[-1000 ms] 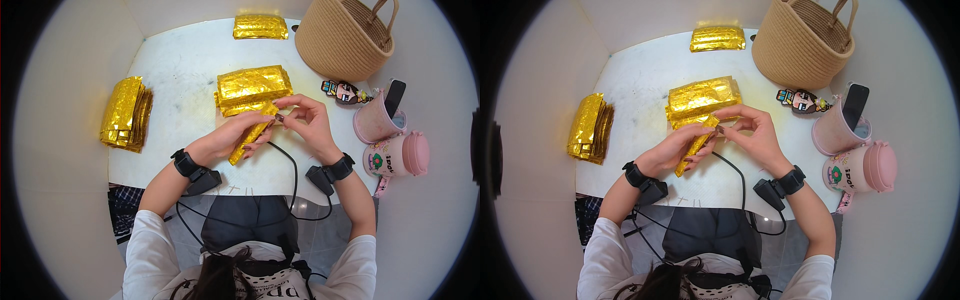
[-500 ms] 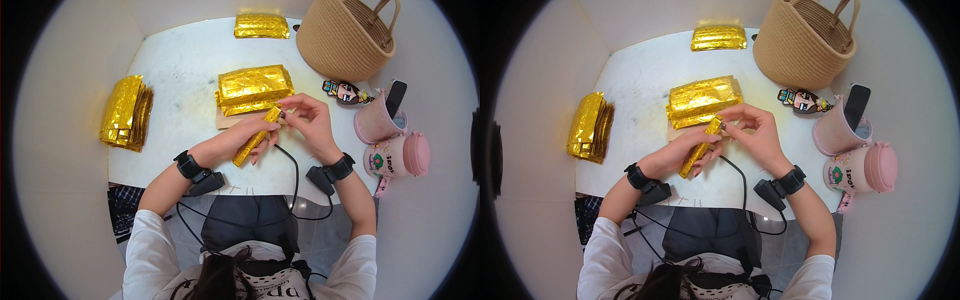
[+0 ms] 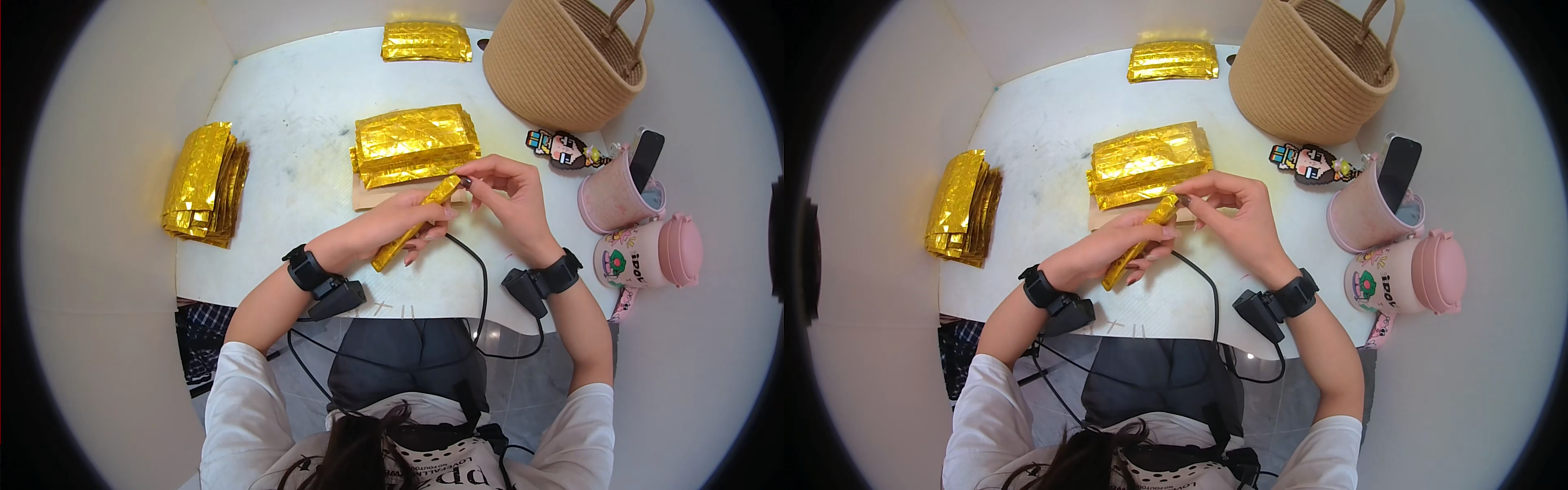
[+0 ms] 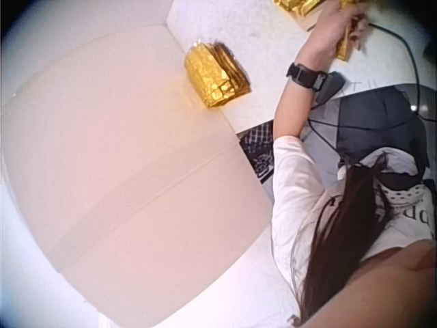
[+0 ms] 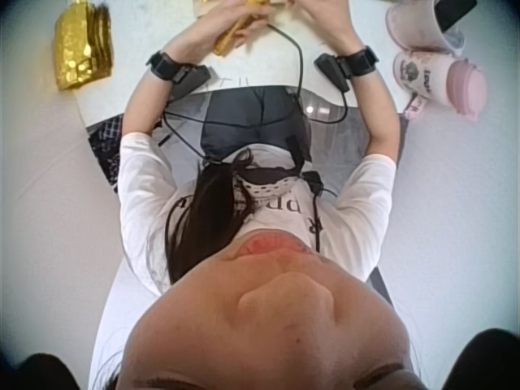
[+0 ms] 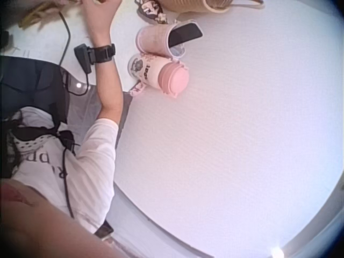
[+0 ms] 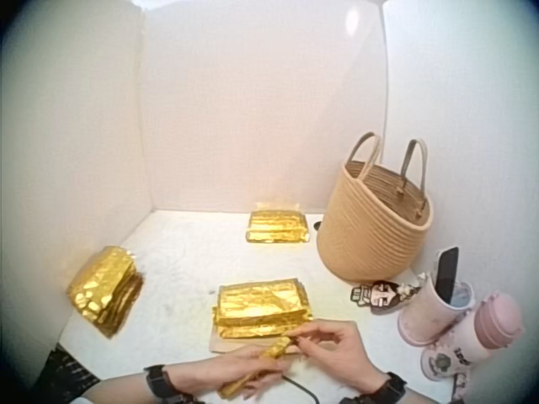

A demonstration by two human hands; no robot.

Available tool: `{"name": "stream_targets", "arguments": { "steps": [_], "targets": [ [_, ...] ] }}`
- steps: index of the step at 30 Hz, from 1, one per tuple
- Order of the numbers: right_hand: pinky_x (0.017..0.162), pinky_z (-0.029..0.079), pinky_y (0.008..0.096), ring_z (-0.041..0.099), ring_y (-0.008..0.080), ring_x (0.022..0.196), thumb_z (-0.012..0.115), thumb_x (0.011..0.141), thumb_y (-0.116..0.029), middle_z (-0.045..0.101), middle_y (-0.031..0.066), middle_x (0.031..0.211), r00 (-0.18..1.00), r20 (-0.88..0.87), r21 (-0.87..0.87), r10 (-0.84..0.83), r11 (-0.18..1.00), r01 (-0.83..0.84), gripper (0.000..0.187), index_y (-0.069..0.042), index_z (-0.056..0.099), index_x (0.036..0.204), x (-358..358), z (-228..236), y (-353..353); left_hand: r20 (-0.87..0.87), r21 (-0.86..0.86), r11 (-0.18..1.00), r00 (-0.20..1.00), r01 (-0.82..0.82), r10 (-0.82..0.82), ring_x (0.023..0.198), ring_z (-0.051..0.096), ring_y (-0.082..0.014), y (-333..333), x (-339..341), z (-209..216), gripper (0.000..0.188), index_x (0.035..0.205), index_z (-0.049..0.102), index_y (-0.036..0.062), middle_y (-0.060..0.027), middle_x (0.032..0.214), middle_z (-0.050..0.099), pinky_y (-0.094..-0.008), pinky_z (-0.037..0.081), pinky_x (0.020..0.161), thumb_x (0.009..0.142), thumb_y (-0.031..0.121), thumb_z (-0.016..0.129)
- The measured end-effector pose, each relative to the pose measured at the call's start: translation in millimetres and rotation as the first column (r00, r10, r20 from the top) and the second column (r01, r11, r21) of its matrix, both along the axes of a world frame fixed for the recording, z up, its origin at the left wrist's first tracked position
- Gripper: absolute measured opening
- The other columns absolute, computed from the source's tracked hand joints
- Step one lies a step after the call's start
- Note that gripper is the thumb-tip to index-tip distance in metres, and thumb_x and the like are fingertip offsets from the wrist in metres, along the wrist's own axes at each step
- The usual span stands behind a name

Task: Fold and stack gold bubble mailers on a white desk.

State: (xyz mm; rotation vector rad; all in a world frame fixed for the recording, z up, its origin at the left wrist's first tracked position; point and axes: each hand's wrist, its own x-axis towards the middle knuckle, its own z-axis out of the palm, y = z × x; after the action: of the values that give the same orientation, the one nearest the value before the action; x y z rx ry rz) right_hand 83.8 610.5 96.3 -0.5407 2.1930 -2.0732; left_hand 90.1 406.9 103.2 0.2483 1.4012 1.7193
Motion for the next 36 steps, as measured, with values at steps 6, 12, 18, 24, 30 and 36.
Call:
{"name": "stream_targets", "arguments": {
  "steps": [6, 12, 18, 24, 30, 36],
  "targets": [
    [0.066, 0.051, 0.0216, 0.061, 0.0064, 0.067, 0.064, 0.082, -0.002, 0.069, 0.0047, 0.096, 0.998, -0.06, 0.041, -0.021, 0.999, 0.023, 0.021, -0.002, 0.067, 0.103, 1, 3, -2, 0.1, 0.013, 0.999, 0.994, -0.042, 0.041, 0.046, 0.038, -0.003, -2, -4, 3, 0.017, 0.087, 0.048, 0.012, 0.0045, 0.062, 0.043, -0.0198, 0.034, 0.039, 0.093, 0.027, 0.054],
    [0.067, 0.051, 0.021, 0.061, 0.0061, 0.069, 0.066, 0.081, -0.002, 0.069, 0.0048, 0.099, 0.999, -0.045, -0.004, 0.023, 1.0, -0.024, 0.021, -0.002, 0.067, 0.102, 1, 2, 1, 0.039, -0.042, 0.999, 0.999, 0.011, -0.009, 0.041, 0.034, -0.0028, 1, -3, 1, 0.023, 0.08, 0.045, 0.0125, 0.0051, 0.054, 0.04, -0.0194, 0.027, 0.036, 0.094, 0.028, 0.054],
    [0.069, 0.051, 0.0219, 0.061, 0.0065, 0.071, 0.065, 0.082, -0.003, 0.068, 0.0047, 0.1, 0.998, -0.046, -0.007, 0.045, 0.999, -0.045, 0.022, -0.001, 0.066, 0.104, 2, 1, -1, 0.029, -0.093, 0.994, 0.998, 0.063, -0.06, 0.037, 0.031, -0.0019, -4, -3, 3, 0.021, 0.08, 0.047, 0.0129, 0.0057, 0.05, 0.041, -0.0186, 0.023, 0.035, 0.094, 0.027, 0.054],
    [0.079, 0.049, 0.0251, 0.061, 0.0104, 0.085, 0.053, 0.091, -0.008, 0.065, 0.007, 0.108, 0.982, 0.062, -0.169, 0.18, 0.971, -0.168, 0.025, -0.001, 0.063, 0.113, 2, 1, -7, 0.054, -0.01, 0.999, 0.998, -0.034, 0.035, 0.038, 0.032, -0.0012, -3, -2, 6, 0.017, 0.084, 0.047, 0.0128, 0.0064, 0.051, 0.04, -0.0184, 0.022, 0.035, 0.093, 0.024, 0.056],
    [0.083, 0.047, 0.0259, 0.059, 0.0125, 0.096, 0.052, 0.094, -0.01, 0.063, 0.0092, 0.112, 0.928, 0.15, -0.106, 0.341, 0.939, -0.328, 0.023, 0.001, 0.065, 0.108, 1, 0, -7, 0.066, -0.007, 0.99, 0.988, 0.139, -0.138, 0.036, 0.029, -0.0008, -11, -5, -7, 0.017, 0.088, 0.05, 0.0136, 0.0091, 0.048, 0.036, -0.019, 0.022, 0.034, 0.092, 0.026, 0.061],
    [0.076, 0.049, 0.0248, 0.061, 0.0128, 0.089, 0.057, 0.091, -0.007, 0.064, 0.0107, 0.109, 0.918, 0.162, -0.172, 0.361, 0.927, -0.334, 0.018, 0.002, 0.068, 0.102, -1, -9, -6, 0.201, 0.031, 0.982, 0.961, 0.189, -0.191, 0.038, 0.026, 0.0009, -15, -8, -5, 0.016, 0.09, 0.049, 0.0139, 0.0106, 0.049, 0.032, -0.018, 0.019, 0.035, 0.092, 0.023, 0.061]
  ]
}}
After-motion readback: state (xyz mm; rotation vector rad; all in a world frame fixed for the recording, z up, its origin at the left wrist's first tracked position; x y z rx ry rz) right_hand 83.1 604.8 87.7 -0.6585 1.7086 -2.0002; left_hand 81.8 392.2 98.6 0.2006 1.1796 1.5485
